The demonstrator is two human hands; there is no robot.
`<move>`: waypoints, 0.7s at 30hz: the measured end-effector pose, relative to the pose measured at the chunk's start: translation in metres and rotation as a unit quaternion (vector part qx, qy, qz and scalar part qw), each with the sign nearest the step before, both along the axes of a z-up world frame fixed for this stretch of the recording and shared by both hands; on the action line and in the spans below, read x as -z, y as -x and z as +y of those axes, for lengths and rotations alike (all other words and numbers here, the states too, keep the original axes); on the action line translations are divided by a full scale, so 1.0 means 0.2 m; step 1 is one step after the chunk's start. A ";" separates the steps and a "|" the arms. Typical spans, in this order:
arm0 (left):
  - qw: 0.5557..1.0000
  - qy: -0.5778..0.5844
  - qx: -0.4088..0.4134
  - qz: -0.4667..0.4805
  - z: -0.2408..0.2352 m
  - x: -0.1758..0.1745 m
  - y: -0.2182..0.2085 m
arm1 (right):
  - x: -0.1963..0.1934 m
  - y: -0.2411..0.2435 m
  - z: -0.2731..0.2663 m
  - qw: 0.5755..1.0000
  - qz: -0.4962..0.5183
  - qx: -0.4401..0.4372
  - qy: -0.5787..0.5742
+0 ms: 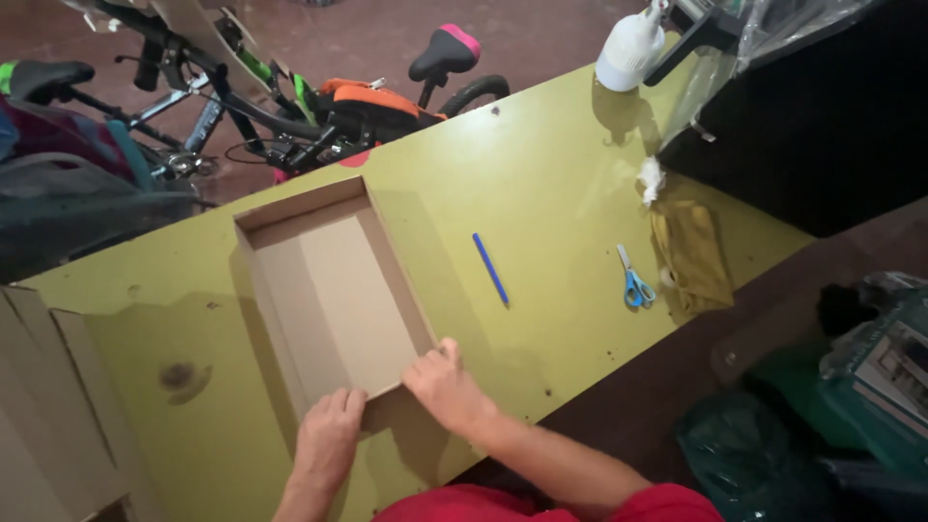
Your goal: Assembling a cardboard box by folding the flaps and securing them with tape
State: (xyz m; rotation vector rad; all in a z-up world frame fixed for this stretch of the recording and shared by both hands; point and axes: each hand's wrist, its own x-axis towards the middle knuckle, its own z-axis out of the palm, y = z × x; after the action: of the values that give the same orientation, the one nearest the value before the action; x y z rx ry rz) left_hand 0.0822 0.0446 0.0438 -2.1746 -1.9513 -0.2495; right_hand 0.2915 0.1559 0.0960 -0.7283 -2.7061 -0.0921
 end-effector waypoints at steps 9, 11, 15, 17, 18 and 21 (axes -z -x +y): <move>0.998 -0.051 0.028 0.010 0.18 -0.05 0.00 | -0.03 -0.01 0.25 0.990 0.099 -0.041 -0.093; 0.997 -0.071 0.014 -0.001 0.23 0.00 -0.04 | -0.01 -0.02 0.31 0.982 0.134 -0.033 -0.126; 0.996 -0.039 -0.063 0.040 0.27 0.09 -0.16 | 0.15 -0.06 0.41 0.981 0.150 -0.018 -0.120; 0.995 -0.021 -0.084 0.047 0.27 0.11 -0.21 | 0.20 -0.08 0.39 0.984 0.135 -0.018 -0.119; 0.988 -0.074 -0.090 0.097 0.28 0.13 -0.22 | 0.18 -0.07 0.38 0.983 0.152 -0.014 -0.100; 0.975 -0.146 -0.082 0.146 0.30 0.25 -0.23 | 0.19 -0.11 0.32 0.988 0.148 -0.007 -0.040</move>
State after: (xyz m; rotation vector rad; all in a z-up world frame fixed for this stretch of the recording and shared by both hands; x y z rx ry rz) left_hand 0.1292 0.1040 -0.0053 -1.7459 -1.7890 -0.1651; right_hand 0.3137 0.2195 0.0588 -0.6428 -2.4095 -0.0815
